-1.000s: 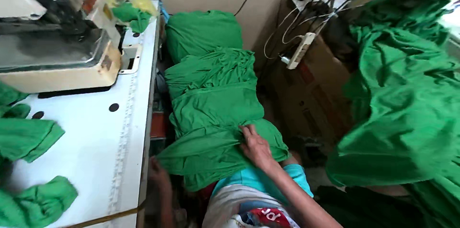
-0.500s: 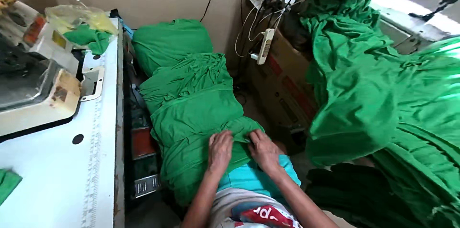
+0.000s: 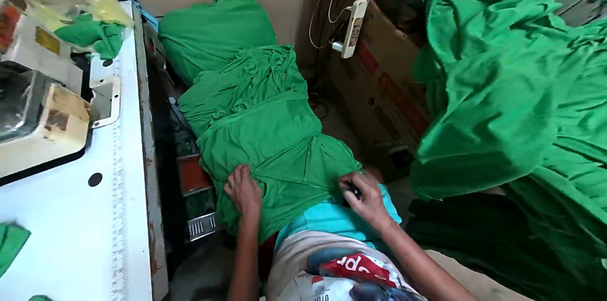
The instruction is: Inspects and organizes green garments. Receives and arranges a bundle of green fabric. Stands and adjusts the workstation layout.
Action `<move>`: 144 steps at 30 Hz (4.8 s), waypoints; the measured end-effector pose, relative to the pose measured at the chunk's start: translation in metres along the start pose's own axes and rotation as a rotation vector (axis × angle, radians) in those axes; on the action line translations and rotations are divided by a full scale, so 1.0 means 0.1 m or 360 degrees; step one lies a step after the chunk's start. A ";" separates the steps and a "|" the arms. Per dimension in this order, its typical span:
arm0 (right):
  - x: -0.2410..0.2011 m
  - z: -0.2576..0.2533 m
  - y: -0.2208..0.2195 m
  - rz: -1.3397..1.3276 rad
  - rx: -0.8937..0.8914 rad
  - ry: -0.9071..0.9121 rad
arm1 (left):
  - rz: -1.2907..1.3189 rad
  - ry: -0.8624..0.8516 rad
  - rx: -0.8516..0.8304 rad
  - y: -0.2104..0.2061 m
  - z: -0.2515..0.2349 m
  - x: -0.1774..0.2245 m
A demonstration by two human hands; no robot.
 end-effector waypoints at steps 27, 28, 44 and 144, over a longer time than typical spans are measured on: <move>0.23 -0.43 -0.54 -0.1650 -0.0371 -0.0834 | 0.0223 -0.0658 -0.0714 -0.64 0.09 0.89; 0.22 -0.42 -0.52 -0.1569 -0.0412 -0.0851 | 0.0201 -0.0667 -0.0705 -0.64 0.09 0.88; 0.14 -0.37 -0.47 -0.1024 -0.0690 -0.0925 | 0.0067 -0.0728 -0.0696 -0.68 0.07 0.91; -0.14 -0.54 -0.51 0.0153 -0.1001 -0.0498 | 0.1153 -0.0472 -0.0852 -0.49 0.23 0.39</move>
Point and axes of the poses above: each hand's wrist, its own z-axis away from the middle knuckle, its own y-axis out of the back of the hand, x = y × z, the point moved 6 cm from there along -z, towards the middle knuckle, and after that the axes turned 14 degrees about -x, right-handed, at the moved point
